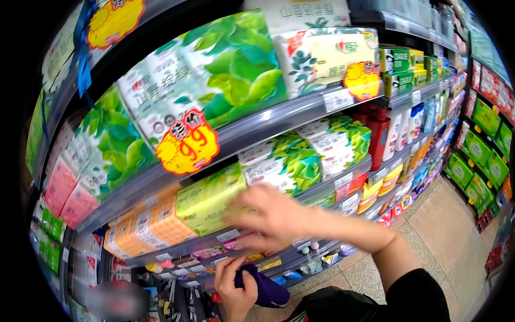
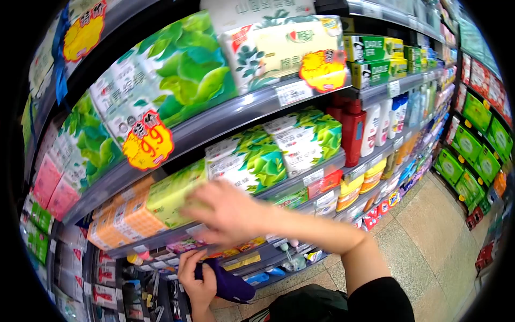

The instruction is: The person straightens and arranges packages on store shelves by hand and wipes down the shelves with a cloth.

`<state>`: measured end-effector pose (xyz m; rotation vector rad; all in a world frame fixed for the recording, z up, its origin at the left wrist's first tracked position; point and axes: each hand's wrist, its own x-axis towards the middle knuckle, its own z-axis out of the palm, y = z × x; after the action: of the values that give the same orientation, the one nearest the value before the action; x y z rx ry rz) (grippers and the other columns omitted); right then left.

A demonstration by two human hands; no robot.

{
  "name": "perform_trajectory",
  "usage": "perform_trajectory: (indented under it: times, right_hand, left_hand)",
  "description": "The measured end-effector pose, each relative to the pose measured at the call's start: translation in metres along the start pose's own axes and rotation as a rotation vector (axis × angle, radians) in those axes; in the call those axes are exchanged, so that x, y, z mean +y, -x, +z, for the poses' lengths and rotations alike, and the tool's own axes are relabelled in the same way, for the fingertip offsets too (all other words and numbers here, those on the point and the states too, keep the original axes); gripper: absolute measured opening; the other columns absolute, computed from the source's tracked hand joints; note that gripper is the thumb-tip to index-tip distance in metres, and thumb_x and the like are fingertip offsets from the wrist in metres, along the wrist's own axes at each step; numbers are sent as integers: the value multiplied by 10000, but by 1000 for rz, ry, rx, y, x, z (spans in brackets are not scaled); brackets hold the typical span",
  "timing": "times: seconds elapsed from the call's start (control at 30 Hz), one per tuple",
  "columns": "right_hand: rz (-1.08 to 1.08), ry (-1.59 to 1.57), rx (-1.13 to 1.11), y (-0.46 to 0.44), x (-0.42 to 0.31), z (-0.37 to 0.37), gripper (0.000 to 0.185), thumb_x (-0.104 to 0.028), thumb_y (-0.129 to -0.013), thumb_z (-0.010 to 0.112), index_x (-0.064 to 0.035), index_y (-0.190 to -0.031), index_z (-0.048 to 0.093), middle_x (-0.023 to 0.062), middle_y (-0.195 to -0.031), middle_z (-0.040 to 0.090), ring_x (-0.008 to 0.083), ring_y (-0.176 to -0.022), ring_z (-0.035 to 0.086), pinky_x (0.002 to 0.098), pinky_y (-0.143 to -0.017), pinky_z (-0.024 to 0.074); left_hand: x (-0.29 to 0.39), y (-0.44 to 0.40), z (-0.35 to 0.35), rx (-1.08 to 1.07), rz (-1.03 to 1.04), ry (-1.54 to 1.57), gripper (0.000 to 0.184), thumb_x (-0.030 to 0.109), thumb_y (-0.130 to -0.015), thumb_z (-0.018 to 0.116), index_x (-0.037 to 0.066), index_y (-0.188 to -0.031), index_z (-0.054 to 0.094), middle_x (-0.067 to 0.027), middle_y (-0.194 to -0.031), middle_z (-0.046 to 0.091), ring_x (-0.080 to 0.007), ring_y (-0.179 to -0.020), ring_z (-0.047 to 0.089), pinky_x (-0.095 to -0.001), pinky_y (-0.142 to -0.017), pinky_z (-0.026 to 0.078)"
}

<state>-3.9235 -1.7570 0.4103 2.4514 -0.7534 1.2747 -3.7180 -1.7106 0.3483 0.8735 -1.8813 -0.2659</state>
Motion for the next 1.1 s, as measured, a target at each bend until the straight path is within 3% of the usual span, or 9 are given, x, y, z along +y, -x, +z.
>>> perform_trajectory:
  times: [0.1,0.17,0.3,0.4,0.53,0.67,0.8,1.0,1.1]
  right_hand:
    - [193,-420,-43,55,-54,13,760,-432,-741,703,-50,-1334,420,208,-1286,394,337,-1145,449,411,-941,374]
    - [405,-795,32,86,-78,37,793,-291,-790,696,-60,-1411,260,228,-1384,314,362,-1265,357,409,-1031,308]
    - [768,-687,198,123,-82,12,739,-174,-785,699,-40,-1384,288,186,-1350,386,278,-1251,392,357,-1023,322]
    - [984,-510,476,131,-61,-46,639,-146,-772,705,-37,-1307,374,153,-1278,450,217,-1205,430,344,-987,358]
    - [650,458,377,100,-4,-131,565,-119,-773,677,-50,-1267,410,193,-1153,529,319,-1010,577,361,-857,464]
    - [651,1117,-102,70,63,-167,463,-80,-744,622,-53,-1184,479,185,-1045,578,315,-750,607,425,-602,513]
    - [793,1120,-310,65,121,-172,225,-124,-735,602,-54,-949,593,199,-869,623,334,-770,618,405,-589,522]
    - [694,1080,-23,68,146,-123,389,-240,-738,617,5,-1038,578,219,-934,634,417,-891,595,456,-803,499]
    - [866,804,-165,27,119,-90,446,-321,-769,634,24,-1043,561,217,-921,637,404,-968,565,449,-853,468]
  left_hand:
    - [3,-10,17,89,-6,185,201,-16,-746,493,-32,-914,602,-165,-899,577,-287,-810,583,-358,-741,468]
    - [9,-12,38,141,-37,357,171,-2,-811,467,-29,-910,603,-134,-889,577,-245,-818,567,-336,-757,451]
    - [27,-20,55,-107,127,254,413,250,-869,535,-50,-1152,516,-216,-1092,508,-314,-976,522,-384,-841,423]
    - [25,-46,47,-66,278,-42,440,149,-744,589,-37,-1135,516,-211,-1097,509,-338,-1019,511,-398,-860,428]
    - [6,-125,15,-129,329,-346,606,245,-700,668,-42,-1198,476,-245,-1130,509,-393,-1065,480,-449,-941,373]
    - [-28,-188,-15,-444,214,-467,842,486,-707,662,-66,-1285,399,-275,-1268,451,-412,-1204,411,-435,-1013,323]
    - [-41,-198,-21,-634,87,-501,911,589,-695,626,-17,-1326,372,-273,-1334,395,-408,-1243,367,-457,-1037,287]
    - [-40,-193,-13,-722,34,-588,964,676,-667,580,17,-1340,374,-259,-1355,382,-405,-1259,356,-480,-1044,281]
    - [-45,-193,-11,-710,66,-590,966,691,-670,569,17,-1336,377,-267,-1345,388,-421,-1251,356,-497,-1036,285]
